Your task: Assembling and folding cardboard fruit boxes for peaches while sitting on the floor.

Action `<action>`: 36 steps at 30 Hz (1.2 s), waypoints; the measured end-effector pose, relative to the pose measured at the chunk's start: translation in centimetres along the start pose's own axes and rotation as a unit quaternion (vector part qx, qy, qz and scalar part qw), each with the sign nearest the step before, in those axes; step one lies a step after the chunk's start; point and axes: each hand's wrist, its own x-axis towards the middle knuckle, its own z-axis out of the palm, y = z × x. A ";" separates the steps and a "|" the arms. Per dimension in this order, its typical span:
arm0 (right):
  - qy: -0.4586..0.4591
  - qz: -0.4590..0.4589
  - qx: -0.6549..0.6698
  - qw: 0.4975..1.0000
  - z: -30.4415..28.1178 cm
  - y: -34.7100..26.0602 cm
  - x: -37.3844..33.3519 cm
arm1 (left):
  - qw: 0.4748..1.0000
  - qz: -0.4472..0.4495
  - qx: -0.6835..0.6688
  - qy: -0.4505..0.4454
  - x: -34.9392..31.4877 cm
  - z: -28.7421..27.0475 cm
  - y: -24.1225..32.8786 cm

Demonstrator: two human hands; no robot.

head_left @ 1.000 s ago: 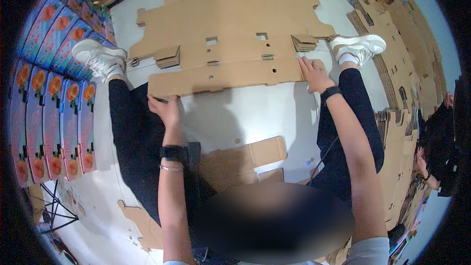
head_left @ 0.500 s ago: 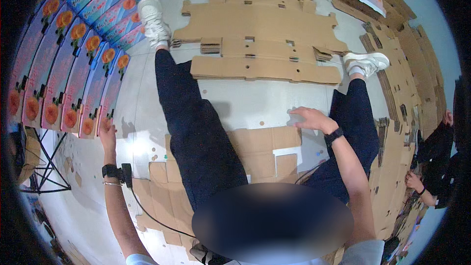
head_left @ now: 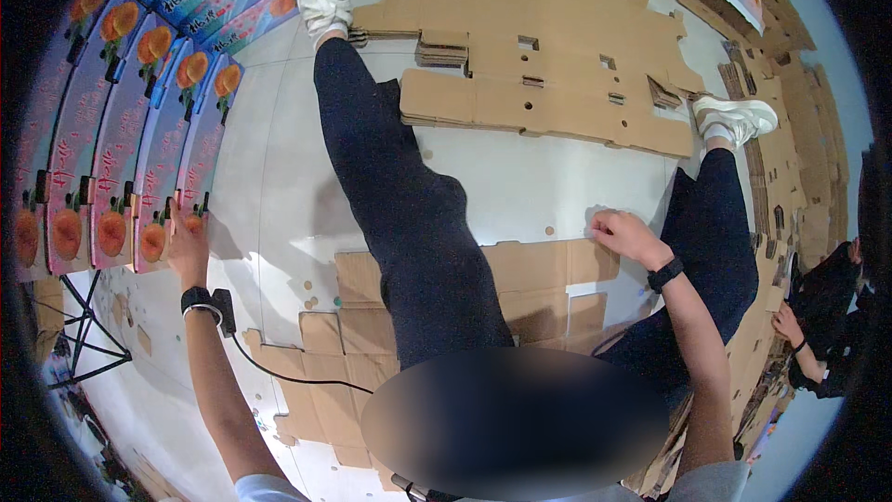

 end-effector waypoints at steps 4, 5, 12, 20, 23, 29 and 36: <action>0.009 -0.018 -0.017 1.000 0.6 0.1 0.5 | 0.996 -0.047 0.042 -0.058 0.9 0.4 -0.3; 0.005 -0.008 -0.025 1.000 0.7 0.2 0.5 | 0.998 -0.038 0.038 -0.034 1.3 0.7 -0.6; 0.031 -0.003 -0.057 0.998 1.2 0.2 0.4 | 0.959 0.040 0.270 -0.075 4.1 3.2 -3.3; 0.060 -0.012 -0.060 0.996 1.3 -0.4 0.2 | 0.941 0.135 0.305 -0.052 3.0 2.5 -4.4; 0.063 -0.011 -0.063 0.996 1.1 -0.6 0.2 | 0.935 0.115 0.327 -0.074 2.5 2.4 -3.3; 0.082 -0.011 -0.080 0.993 1.5 -0.6 0.1 | 0.988 0.085 0.123 -0.033 0.4 1.3 -1.4; 0.097 -0.012 -0.083 0.992 1.8 -0.5 -0.6 | 0.975 0.102 0.180 -0.076 -4.3 -0.3 2.4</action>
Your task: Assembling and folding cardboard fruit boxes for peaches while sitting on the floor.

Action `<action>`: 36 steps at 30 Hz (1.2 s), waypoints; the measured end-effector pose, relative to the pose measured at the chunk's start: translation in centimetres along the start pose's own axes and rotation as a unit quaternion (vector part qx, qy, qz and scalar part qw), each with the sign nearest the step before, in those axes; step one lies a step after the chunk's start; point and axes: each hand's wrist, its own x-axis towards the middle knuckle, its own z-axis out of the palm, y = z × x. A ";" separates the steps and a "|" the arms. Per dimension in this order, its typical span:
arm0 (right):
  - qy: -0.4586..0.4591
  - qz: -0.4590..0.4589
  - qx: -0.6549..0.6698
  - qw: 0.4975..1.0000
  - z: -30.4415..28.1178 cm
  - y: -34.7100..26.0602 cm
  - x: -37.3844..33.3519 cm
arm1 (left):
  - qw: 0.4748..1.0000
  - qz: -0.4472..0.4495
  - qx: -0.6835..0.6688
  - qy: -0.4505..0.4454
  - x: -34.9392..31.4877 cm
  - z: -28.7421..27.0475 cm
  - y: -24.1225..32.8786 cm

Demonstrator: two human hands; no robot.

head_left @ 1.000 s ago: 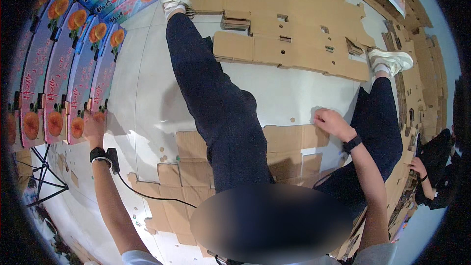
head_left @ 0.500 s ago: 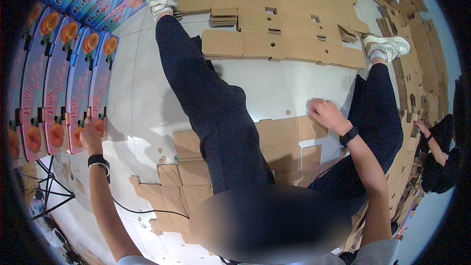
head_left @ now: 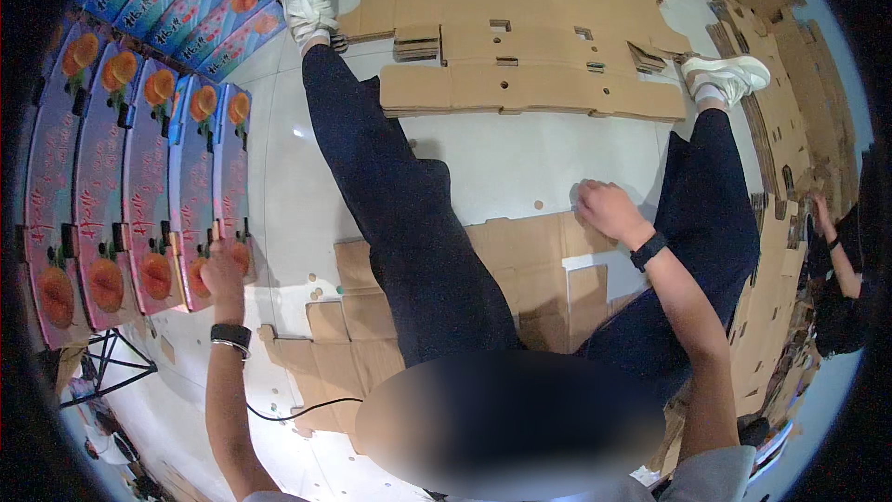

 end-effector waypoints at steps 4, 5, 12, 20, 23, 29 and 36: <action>0.005 -0.034 -0.022 0.999 0.2 -0.5 -0.7 | 0.999 0.030 -0.008 -0.044 -3.0 -1.9 2.7; 0.030 -0.055 -0.016 0.998 0.3 -0.8 -1.0 | 1.000 0.022 -0.003 -0.014 -3.9 -2.6 3.4; 0.065 -0.108 0.023 0.992 0.7 -0.4 -2.9 | 0.996 0.090 0.015 -0.022 -8.8 -8.6 8.0; 0.111 -0.088 0.055 0.988 1.6 -2.3 -2.9 | 0.994 0.066 0.083 0.016 -12.2 -12.1 7.7; 0.141 -0.061 0.044 0.987 3.0 -3.4 -3.3 | 0.991 0.134 0.027 -0.009 -12.9 -12.7 6.7; 0.200 -0.041 0.023 0.979 5.4 -6.6 -4.0 | 0.994 0.103 0.027 -0.019 -15.7 -11.7 3.3; 0.232 -0.022 0.015 0.972 5.9 -6.8 -4.1 | 0.994 0.084 -0.049 -0.047 -16.5 -11.3 3.1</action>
